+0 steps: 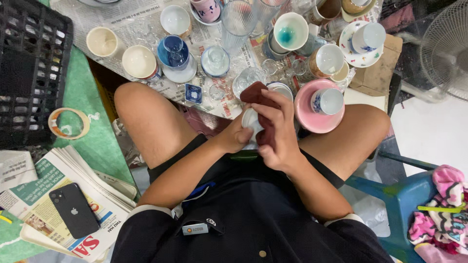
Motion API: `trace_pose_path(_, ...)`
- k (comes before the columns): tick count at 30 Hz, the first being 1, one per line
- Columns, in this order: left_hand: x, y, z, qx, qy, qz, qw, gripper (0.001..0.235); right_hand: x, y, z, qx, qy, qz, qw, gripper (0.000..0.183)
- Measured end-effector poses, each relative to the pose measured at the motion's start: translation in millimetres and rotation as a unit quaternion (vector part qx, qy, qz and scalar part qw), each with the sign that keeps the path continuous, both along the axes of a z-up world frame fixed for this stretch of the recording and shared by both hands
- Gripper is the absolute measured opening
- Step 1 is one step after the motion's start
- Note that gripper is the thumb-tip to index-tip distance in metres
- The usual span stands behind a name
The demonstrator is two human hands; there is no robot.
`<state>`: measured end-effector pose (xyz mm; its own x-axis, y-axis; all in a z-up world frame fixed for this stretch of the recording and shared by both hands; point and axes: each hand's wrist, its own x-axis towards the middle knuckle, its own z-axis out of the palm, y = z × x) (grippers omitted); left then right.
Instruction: The person sits cross-legged and wipes various ceramic bowls and cups with a brown cloth. They handle each item individually, wiping the exterior and interior surfaces before placing them back on the table.
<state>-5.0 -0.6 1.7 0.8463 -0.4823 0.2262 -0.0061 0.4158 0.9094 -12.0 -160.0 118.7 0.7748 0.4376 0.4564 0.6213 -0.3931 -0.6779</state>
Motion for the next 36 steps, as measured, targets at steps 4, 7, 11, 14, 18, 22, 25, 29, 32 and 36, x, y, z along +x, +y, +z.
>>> trace_pose_path(4,0,3,11,0.079,-0.053,0.047,0.994,0.116,-2,-1,-10,0.083,0.093,-0.006,0.992,0.058)
trace_pose_path(7,4,12,21,0.155,-0.088,0.057,0.982,0.106,-5,3,-21,0.115,0.114,-0.025,0.986,0.054)
trace_pose_path(11,9,16,30,0.253,-0.077,0.06,0.963,0.111,-6,2,-35,0.19,0.165,-0.035,0.967,0.055)
trace_pose_path(14,11,16,32,0.278,-0.175,0.124,0.936,0.105,-6,1,-42,0.269,0.245,-0.029,0.931,0.051)
trace_pose_path(18,14,19,34,0.252,-0.281,0.14,0.915,0.099,-3,1,-46,0.327,0.269,-0.004,0.906,0.044)
trace_pose_path(22,16,19,37,0.307,-0.39,0.145,0.856,0.103,2,-7,-43,0.408,0.435,-0.046,0.801,0.052)
trace_pose_path(25,19,17,42,0.335,-0.461,0.162,0.805,0.102,8,-20,-36,0.476,0.498,-0.039,0.724,0.054)
trace_pose_path(29,22,17,42,0.258,-0.415,0.163,0.857,0.105,11,-32,-28,0.532,0.517,-0.025,0.67,0.059)
trace_pose_path(32,15,11,35,0.009,-0.216,0.154,0.964,0.095,16,-43,-18,0.558,0.378,-0.029,0.738,0.062)
trace_pose_path(36,8,10,16,-0.064,0.012,0.058,0.996,0.087,16,-35,-10,0.438,0.369,-0.051,0.818,0.063)
